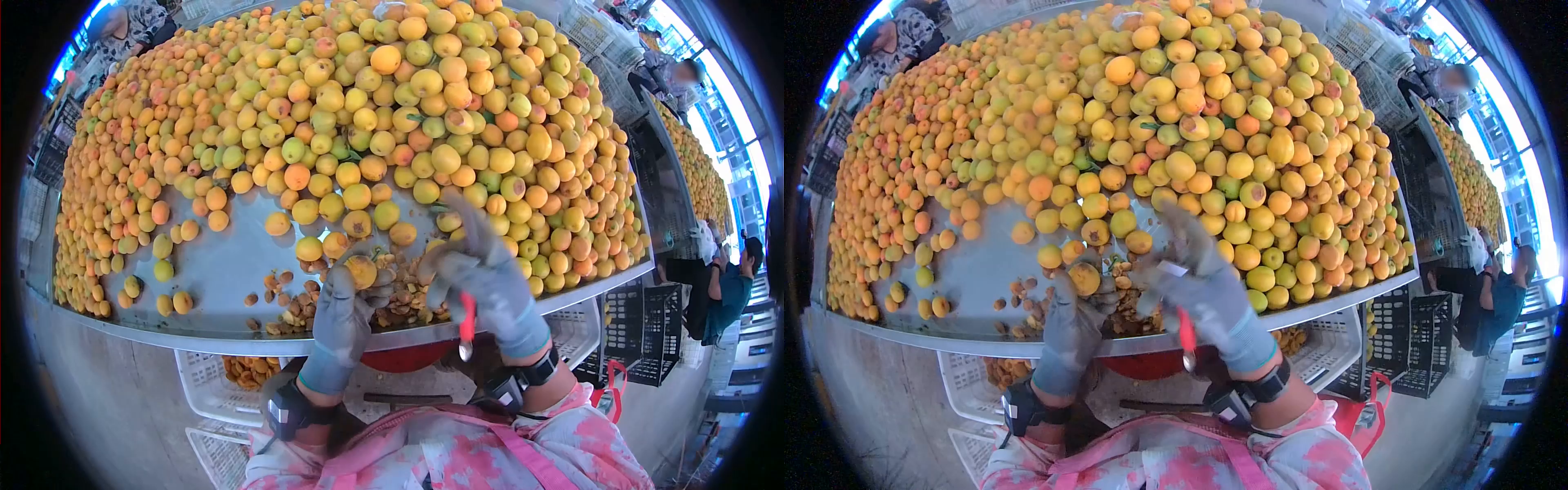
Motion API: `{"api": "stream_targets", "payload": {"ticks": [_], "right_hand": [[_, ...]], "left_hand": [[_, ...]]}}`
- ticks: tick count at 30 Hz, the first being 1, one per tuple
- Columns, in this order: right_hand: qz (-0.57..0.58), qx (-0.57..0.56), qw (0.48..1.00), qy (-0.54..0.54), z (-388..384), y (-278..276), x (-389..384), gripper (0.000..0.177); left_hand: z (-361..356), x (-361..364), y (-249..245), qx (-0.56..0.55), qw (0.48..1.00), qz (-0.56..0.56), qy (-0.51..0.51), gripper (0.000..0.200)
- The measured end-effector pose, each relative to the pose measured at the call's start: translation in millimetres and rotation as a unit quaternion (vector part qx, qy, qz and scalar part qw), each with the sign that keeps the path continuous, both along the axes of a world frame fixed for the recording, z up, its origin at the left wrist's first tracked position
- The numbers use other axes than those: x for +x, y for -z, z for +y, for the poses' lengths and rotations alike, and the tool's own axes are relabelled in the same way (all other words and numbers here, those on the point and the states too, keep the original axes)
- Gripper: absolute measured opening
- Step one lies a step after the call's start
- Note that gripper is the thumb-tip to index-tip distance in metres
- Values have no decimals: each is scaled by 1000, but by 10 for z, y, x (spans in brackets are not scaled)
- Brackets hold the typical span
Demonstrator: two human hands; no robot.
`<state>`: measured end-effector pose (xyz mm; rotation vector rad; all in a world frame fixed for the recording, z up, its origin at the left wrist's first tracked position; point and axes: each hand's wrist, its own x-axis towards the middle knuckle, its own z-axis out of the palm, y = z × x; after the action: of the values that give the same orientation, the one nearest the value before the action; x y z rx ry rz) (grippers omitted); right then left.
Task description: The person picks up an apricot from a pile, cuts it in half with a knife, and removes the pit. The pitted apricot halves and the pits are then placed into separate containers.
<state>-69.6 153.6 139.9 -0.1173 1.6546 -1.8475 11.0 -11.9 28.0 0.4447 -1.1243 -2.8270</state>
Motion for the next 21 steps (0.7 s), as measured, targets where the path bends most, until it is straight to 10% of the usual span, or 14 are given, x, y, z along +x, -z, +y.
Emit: {"api": "stream_targets", "payload": {"ticks": [7, 11, 12, 19, 21], "right_hand": [[217, 4, 972, 91, -160, 353, -106, 76], [127, 44, 989, 55, -213, 377, 41, 72], [303, 76, 948, 64, -210, 657, 23, 68], [167, 31, 985, 35, -175, 594, 111, 62], [216, -7, 962, 166, -195, 433, 117, 58]], "left_hand": [[-22, 7, 3, 66, 997, 25, 39, 66], [-27, -3, 42, 67, 997, 3, 25, 64], [-37, -12, 58, 74, 997, 2, 24, 60], [-50, -21, 12, 109, 994, -2, 4, 48], [-55, -17, 14, 113, 993, -15, 2, 49]]}}
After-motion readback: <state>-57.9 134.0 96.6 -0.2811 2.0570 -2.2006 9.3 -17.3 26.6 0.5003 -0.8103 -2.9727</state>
